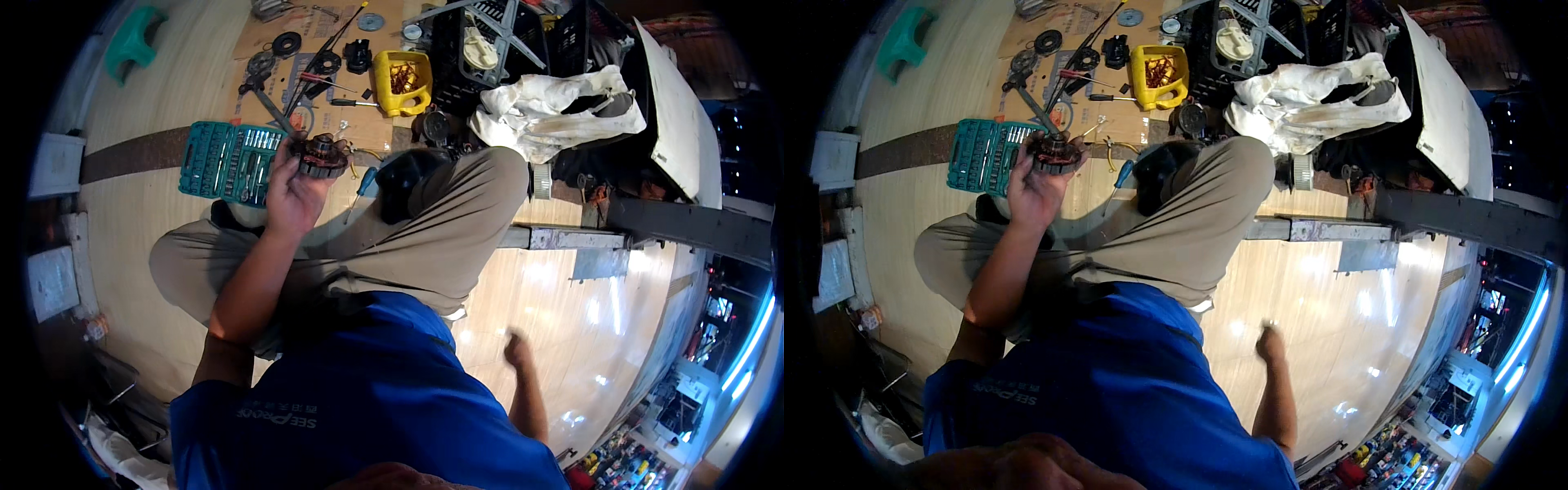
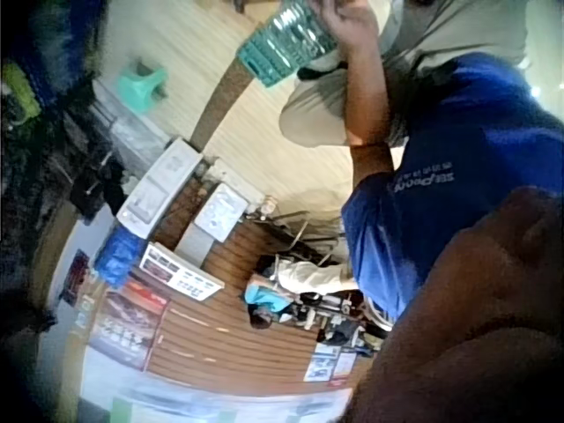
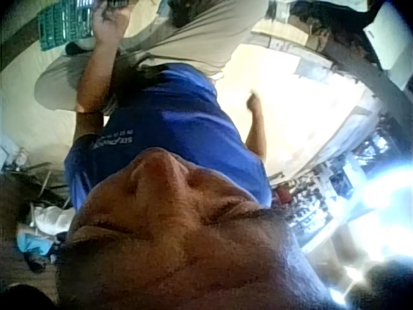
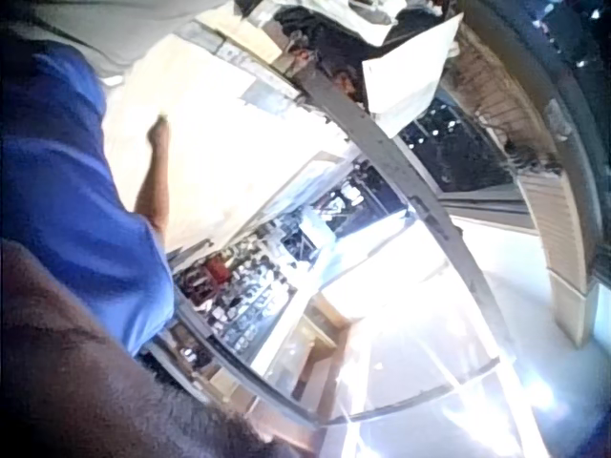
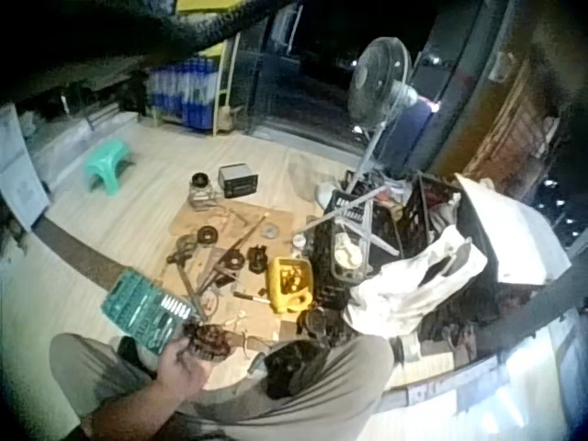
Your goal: The person handles a small electronic component and uses pliers to manipulate copper wires and connections on it.
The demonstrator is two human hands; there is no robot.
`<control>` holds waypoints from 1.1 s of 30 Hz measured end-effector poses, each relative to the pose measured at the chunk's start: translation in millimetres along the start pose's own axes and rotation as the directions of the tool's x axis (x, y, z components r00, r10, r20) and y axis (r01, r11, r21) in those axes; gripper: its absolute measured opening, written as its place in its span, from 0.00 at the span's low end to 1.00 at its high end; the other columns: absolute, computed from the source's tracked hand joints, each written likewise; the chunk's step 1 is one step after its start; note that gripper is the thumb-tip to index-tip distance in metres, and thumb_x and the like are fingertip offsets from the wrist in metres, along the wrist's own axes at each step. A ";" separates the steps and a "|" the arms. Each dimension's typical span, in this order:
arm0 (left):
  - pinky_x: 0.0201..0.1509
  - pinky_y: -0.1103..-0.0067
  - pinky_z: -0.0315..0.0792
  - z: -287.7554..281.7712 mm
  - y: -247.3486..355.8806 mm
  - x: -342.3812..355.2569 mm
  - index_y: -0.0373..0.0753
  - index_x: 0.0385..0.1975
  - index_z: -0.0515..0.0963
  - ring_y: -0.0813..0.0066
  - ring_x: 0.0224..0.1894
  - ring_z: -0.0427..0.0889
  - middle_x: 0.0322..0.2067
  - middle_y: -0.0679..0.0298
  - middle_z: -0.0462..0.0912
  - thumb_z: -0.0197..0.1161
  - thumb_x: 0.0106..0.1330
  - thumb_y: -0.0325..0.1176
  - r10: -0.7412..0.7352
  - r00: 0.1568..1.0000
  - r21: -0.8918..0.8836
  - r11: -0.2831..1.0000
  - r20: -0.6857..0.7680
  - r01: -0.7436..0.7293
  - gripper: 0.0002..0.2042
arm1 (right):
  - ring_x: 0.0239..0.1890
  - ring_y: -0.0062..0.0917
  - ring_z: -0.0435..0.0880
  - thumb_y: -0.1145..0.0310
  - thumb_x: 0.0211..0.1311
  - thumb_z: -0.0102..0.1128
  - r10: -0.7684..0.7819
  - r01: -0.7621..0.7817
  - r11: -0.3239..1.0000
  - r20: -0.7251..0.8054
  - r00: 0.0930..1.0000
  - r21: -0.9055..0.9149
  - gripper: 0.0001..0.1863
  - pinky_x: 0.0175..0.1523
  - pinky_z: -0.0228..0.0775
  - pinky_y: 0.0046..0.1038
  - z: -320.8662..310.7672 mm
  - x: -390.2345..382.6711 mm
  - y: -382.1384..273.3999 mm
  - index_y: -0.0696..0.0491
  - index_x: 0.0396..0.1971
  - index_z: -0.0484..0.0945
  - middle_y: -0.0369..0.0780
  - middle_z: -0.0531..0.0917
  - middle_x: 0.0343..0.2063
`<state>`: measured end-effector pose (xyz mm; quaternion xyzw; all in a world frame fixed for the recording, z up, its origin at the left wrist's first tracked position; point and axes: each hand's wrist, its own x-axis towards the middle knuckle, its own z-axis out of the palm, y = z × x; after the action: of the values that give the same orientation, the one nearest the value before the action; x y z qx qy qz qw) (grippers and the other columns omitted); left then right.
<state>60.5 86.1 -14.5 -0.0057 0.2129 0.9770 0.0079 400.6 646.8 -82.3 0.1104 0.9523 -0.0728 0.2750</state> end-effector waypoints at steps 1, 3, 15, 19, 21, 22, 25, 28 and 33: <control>0.67 0.45 0.49 -2.6 4.4 -4.1 0.42 0.57 0.65 0.42 0.63 0.62 0.57 0.47 0.68 0.50 0.64 0.37 0.008 1.000 0.035 0.999 0.011 -0.008 0.21 | 0.48 0.46 0.77 0.76 0.57 0.47 0.040 -0.021 0.994 -0.178 0.983 0.105 0.18 0.54 0.69 0.41 -60.7 40.0 -67.1 0.60 0.48 0.72 0.55 0.78 0.44; 0.66 0.48 0.54 5.5 6.3 -6.3 0.40 0.56 0.63 0.45 0.61 0.66 0.56 0.48 0.69 0.51 0.63 0.35 0.004 1.000 0.043 0.999 0.021 -0.005 0.21 | 0.43 0.46 0.80 0.76 0.62 0.48 -0.147 0.281 0.931 -0.463 0.874 0.233 0.14 0.50 0.72 0.37 -168.0 87.5 -191.0 0.60 0.46 0.75 0.54 0.80 0.41; 0.63 0.59 0.64 12.6 8.2 -14.4 0.34 0.56 0.60 0.53 0.58 0.71 0.52 0.49 0.70 0.52 0.57 0.27 0.043 0.998 0.090 0.995 0.049 -0.047 0.24 | 0.22 0.16 0.73 0.66 0.66 0.54 -0.650 -0.310 0.272 0.412 0.638 0.911 0.08 0.25 0.64 0.18 -224.4 158.4 -467.0 0.55 0.37 0.77 0.35 0.77 0.23; 0.60 0.66 0.67 4.3 4.0 -18.2 0.35 0.54 0.61 0.63 0.53 0.74 0.50 0.54 0.71 0.56 0.54 0.21 0.024 1.000 0.154 0.988 0.011 -0.025 0.25 | 0.17 0.12 0.64 0.66 0.66 0.54 -0.574 -0.128 0.294 0.282 0.769 0.947 0.08 0.21 0.53 0.14 -241.3 154.5 -468.8 0.54 0.32 0.77 0.30 0.72 0.18; 0.58 0.68 0.68 2.4 -0.2 -20.7 0.35 0.53 0.62 0.65 0.53 0.74 0.50 0.55 0.71 0.56 0.54 0.20 0.060 0.998 0.269 0.962 -0.033 -0.049 0.24 | 0.16 0.13 0.64 0.68 0.65 0.53 -0.551 0.050 0.343 0.158 0.819 0.938 0.10 0.23 0.57 0.19 -247.5 140.1 -478.2 0.56 0.27 0.79 0.32 0.72 0.14; 0.57 0.71 0.69 2.3 -2.6 -19.8 0.36 0.51 0.63 0.68 0.53 0.73 0.50 0.56 0.71 0.56 0.55 0.19 0.096 0.993 0.380 0.923 -0.063 -0.064 0.22 | 0.16 0.13 0.64 0.68 0.65 0.53 -0.550 0.048 0.344 0.160 0.820 0.938 0.10 0.23 0.57 0.19 -243.1 132.8 -479.3 0.56 0.27 0.79 0.32 0.72 0.14; 0.54 0.74 0.70 4.4 -3.9 -16.3 0.37 0.50 0.64 0.71 0.53 0.72 0.50 0.58 0.71 0.55 0.56 0.17 0.104 0.982 0.392 0.920 -0.159 -0.034 0.21 | 0.21 0.34 0.77 0.67 0.62 0.53 -0.789 0.674 0.376 -0.162 0.593 0.635 0.09 0.29 0.68 0.32 -230.1 106.1 -484.0 0.56 0.30 0.78 0.46 0.75 0.17; 0.54 0.73 0.70 1.7 -5.4 -7.7 0.39 0.50 0.65 0.70 0.52 0.73 0.49 0.59 0.71 0.55 0.57 0.19 0.144 0.976 0.243 0.965 -0.165 -0.101 0.20 | 0.32 0.46 0.80 0.69 0.57 0.54 -0.838 0.751 0.468 -0.036 0.545 0.466 0.06 0.35 0.72 0.41 -205.0 109.5 -479.3 0.55 0.29 0.78 0.51 0.80 0.25; 0.57 0.63 0.68 0.8 1.7 -2.4 0.39 0.52 0.64 0.64 0.53 0.73 0.49 0.58 0.71 0.53 0.60 0.28 0.017 0.988 0.052 0.999 -0.156 -0.009 0.19 | 0.31 0.48 0.79 0.69 0.58 0.55 -0.663 0.681 0.723 -0.161 0.731 0.112 0.07 0.37 0.71 0.43 -165.5 181.8 -430.3 0.55 0.28 0.80 0.51 0.80 0.25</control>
<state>62.8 84.9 -13.0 -0.0806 0.2377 0.9679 -0.0152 58.9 295.5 -8.2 -0.2166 0.9317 -0.2391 0.1670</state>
